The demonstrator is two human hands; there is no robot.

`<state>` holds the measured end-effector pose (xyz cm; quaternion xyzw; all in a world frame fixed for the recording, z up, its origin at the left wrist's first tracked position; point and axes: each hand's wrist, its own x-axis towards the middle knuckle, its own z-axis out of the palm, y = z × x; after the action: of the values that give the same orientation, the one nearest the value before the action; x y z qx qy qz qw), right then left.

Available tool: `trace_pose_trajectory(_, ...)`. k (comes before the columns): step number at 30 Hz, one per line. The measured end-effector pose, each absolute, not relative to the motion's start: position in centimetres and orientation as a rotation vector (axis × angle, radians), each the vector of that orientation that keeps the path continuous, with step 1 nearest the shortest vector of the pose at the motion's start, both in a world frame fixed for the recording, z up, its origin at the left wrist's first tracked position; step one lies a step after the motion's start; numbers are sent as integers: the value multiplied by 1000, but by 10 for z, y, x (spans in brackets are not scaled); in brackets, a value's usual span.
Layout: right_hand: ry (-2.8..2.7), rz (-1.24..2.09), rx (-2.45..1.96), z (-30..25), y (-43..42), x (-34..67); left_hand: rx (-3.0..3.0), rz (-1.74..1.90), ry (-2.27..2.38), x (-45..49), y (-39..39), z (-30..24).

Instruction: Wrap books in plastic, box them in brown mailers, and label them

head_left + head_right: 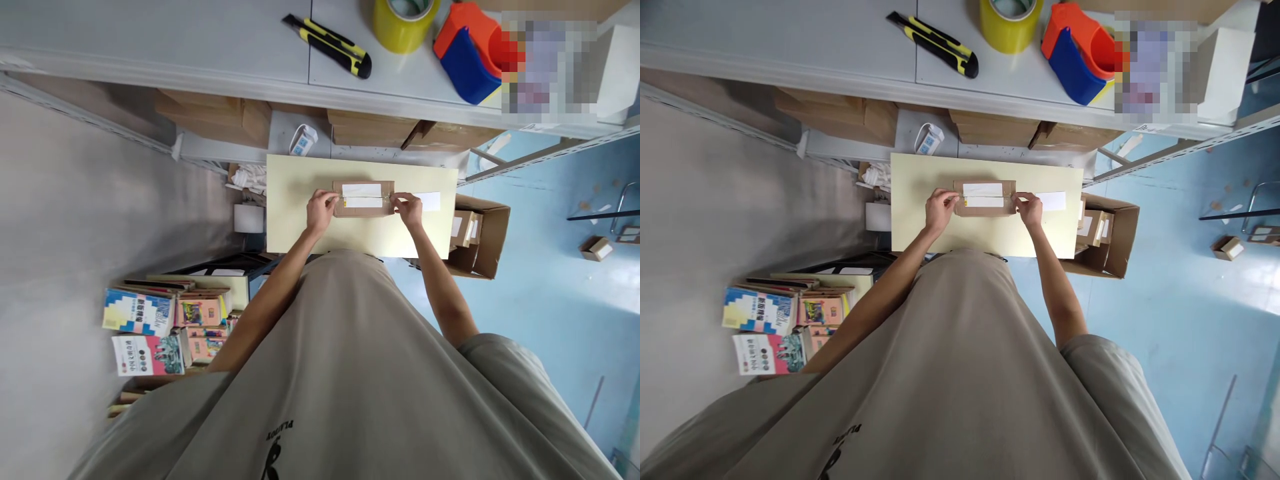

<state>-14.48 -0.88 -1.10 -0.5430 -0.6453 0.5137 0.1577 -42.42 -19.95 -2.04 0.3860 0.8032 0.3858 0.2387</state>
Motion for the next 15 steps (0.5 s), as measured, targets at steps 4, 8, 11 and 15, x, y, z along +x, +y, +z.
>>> trace_pose_trajectory(4,-1723,1501,-1640,-11,-13,-149,954,1106,2297,-418,-199,-21)
trace_pose_trajectory(8,-1573,1563,-1605,-11,-23,-148,835,1133,2302,-407,-202,-19)
trace_pose_trajectory(11,-1484,1605,-1580,-11,-35,-147,709,1145,2300,-403,-205,-18)
trace_pose_trajectory(15,-1427,1581,-1652,-15,-58,-149,680,1137,2297,-413,-206,-18)
